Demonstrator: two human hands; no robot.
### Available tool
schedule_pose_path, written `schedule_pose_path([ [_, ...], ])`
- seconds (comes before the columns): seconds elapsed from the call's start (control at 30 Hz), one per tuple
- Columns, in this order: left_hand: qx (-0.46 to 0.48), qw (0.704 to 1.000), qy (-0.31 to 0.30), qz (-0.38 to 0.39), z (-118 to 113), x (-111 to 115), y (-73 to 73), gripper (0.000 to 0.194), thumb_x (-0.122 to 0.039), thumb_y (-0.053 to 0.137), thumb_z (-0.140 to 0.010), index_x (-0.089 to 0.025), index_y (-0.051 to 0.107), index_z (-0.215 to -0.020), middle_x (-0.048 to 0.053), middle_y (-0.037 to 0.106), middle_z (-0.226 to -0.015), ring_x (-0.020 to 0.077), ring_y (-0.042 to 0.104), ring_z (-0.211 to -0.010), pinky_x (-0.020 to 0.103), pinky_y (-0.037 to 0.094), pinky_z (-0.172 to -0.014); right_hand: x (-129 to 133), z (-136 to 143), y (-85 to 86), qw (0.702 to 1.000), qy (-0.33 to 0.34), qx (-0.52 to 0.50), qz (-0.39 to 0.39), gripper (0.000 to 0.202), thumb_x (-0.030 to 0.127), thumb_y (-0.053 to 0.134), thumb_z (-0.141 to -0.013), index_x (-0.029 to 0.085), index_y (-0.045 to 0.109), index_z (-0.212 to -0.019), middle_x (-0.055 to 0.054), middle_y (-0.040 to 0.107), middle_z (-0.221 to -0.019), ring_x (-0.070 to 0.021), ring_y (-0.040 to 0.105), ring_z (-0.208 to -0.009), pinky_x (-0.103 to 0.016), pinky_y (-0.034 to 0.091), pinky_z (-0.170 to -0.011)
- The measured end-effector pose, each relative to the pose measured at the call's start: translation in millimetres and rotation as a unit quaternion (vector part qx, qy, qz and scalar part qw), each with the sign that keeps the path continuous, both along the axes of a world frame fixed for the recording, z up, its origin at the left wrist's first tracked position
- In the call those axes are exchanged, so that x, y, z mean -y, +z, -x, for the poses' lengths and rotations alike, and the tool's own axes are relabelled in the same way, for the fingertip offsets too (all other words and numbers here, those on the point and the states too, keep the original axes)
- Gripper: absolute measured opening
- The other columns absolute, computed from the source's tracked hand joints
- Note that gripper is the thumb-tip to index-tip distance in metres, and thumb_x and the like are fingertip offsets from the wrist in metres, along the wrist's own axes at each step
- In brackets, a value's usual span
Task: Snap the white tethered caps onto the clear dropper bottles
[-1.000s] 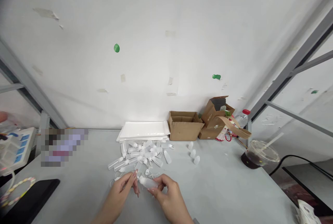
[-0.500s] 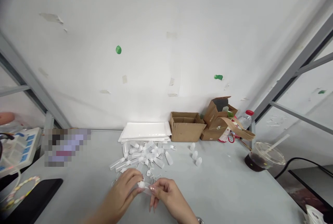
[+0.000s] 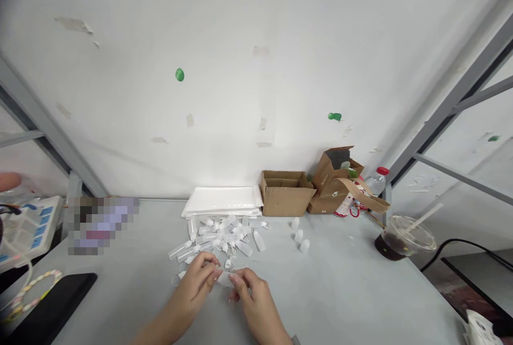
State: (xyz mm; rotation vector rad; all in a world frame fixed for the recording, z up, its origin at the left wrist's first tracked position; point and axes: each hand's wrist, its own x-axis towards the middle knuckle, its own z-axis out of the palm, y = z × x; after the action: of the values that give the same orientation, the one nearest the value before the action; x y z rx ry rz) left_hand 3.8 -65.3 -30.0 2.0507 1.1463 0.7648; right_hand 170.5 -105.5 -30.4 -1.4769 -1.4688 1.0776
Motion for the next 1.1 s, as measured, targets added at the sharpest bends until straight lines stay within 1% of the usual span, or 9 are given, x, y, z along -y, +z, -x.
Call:
schedule_pose_path([
  [0.07, 0.008, 1.000, 0.016, -0.005, -1, -1, -4.6, 0.034, -0.036, 0.033, -0.089, -0.020, 0.056, -0.070, 0.005, 0.052, -0.095, 0.0192, 0.052, -0.090, 0.033, 0.044, -0.082, 1, 1, -3.0, 1.000, 0.003, 0.002, -0.008, 0.031, 0.042, 0.041, -0.087, 0.018, 0.060, -0.085, -0.002, 0.063, -0.065, -0.0160, 0.059, -0.065, -0.026, 0.046, -0.067],
  [0.2, 0.026, 0.998, 0.048, 0.029, -3, -2, -10.1, 0.043, -0.038, 0.028, -0.090, -0.019, 0.057, -0.064, 0.005, 0.052, -0.090, 0.0173, 0.054, -0.077, 0.033, 0.048, -0.074, 2, 1, -5.5, 0.996, -0.030, 0.033, -0.079, 0.025, 0.039, 0.052, -0.081, 0.019, 0.060, -0.095, -0.005, 0.064, -0.086, -0.0189, 0.058, -0.082, -0.028, 0.045, -0.076],
  [0.4, -0.008, 0.998, 0.058, 0.000, -2, -1, -10.1, 0.040, -0.038, 0.033, -0.088, -0.019, 0.058, -0.062, 0.007, 0.053, -0.099, 0.0226, 0.052, -0.096, 0.038, 0.045, -0.084, -2, 0, -3.0, 0.999, 0.026, 0.032, -0.013, 0.033, 0.038, 0.039, -0.089, 0.016, 0.063, -0.095, -0.003, 0.064, -0.071, -0.0172, 0.061, -0.067, -0.028, 0.047, -0.070],
  [0.5, -0.019, 0.998, 0.063, 0.011, -2, 0, -11.0, 0.043, -0.038, 0.033, -0.088, -0.019, 0.059, -0.060, 0.007, 0.054, -0.098, 0.0229, 0.051, -0.098, 0.039, 0.043, -0.086, -1, -3, -10.3, 0.989, 0.038, 0.112, -0.092, 0.025, 0.027, 0.047, -0.086, 0.017, 0.062, -0.103, -0.005, 0.064, -0.081, -0.0181, 0.060, -0.075, -0.028, 0.048, -0.071],
  [0.63, -0.020, 0.996, 0.082, 0.040, -7, 0, -10.5, 0.042, -0.037, 0.035, -0.086, -0.020, 0.059, -0.056, 0.006, 0.058, -0.092, 0.0215, 0.053, -0.093, 0.036, 0.042, -0.086, 0, -6, -22.6, 0.933, 0.022, 0.243, -0.266, 0.022, 0.014, 0.048, -0.083, 0.019, 0.060, -0.101, -0.005, 0.063, -0.084, -0.0192, 0.058, -0.079, -0.036, 0.045, -0.079],
  [0.77, -0.001, 0.994, 0.081, 0.077, -16, -3, -7.4, 0.049, -0.040, 0.032, -0.086, -0.020, 0.050, -0.046, 0.005, 0.059, -0.083, 0.0195, 0.054, -0.086, 0.032, 0.042, -0.081, -2, -7, -20.9, 0.870, -0.019, 0.329, -0.368, 0.021, 0.009, 0.041, -0.085, 0.020, 0.057, -0.094, -0.001, 0.060, -0.076, -0.0167, 0.055, -0.071, -0.046, 0.035, -0.091],
  [0.9, 0.009, 0.994, 0.061, 0.091, -23, -8, -8.8, 0.052, -0.044, 0.031, -0.086, -0.019, 0.047, -0.044, 0.004, 0.057, -0.074, 0.0182, 0.054, -0.080, 0.031, 0.042, -0.078, -4, -8, -12.1, 0.827, -0.050, 0.368, -0.422, 0.028, 0.006, 0.032, -0.086, 0.019, 0.056, -0.088, 0.000, 0.058, -0.073, -0.0140, 0.053, -0.068, -0.048, 0.027, -0.097],
  [1.0, 0.006, 0.995, 0.067, 0.072, -25, -13, -13.0, 0.053, -0.045, 0.031, -0.086, -0.019, 0.047, -0.043, 0.004, 0.057, -0.072, 0.0183, 0.054, -0.077, 0.031, 0.042, -0.076, -4, -11, -9.8, 0.814, -0.064, 0.382, -0.433, 0.029, 0.005, 0.030, -0.087, 0.019, 0.055, -0.089, 0.000, 0.060, -0.075, -0.0131, 0.053, -0.069, -0.052, 0.020, -0.101],
  [1.1, -0.017, 0.993, 0.113, 0.025, -23, -18, -16.8, 0.055, -0.043, 0.028, -0.089, -0.019, 0.050, -0.044, 0.004, 0.057, -0.070, 0.0186, 0.054, -0.075, 0.033, 0.043, -0.074, -4, -18, -11.6, 0.811, -0.092, 0.382, -0.433, 0.031, 0.004, 0.027, -0.087, 0.019, 0.055, -0.087, -0.001, 0.061, -0.076, -0.0133, 0.054, -0.071, -0.053, 0.019, -0.102],
])
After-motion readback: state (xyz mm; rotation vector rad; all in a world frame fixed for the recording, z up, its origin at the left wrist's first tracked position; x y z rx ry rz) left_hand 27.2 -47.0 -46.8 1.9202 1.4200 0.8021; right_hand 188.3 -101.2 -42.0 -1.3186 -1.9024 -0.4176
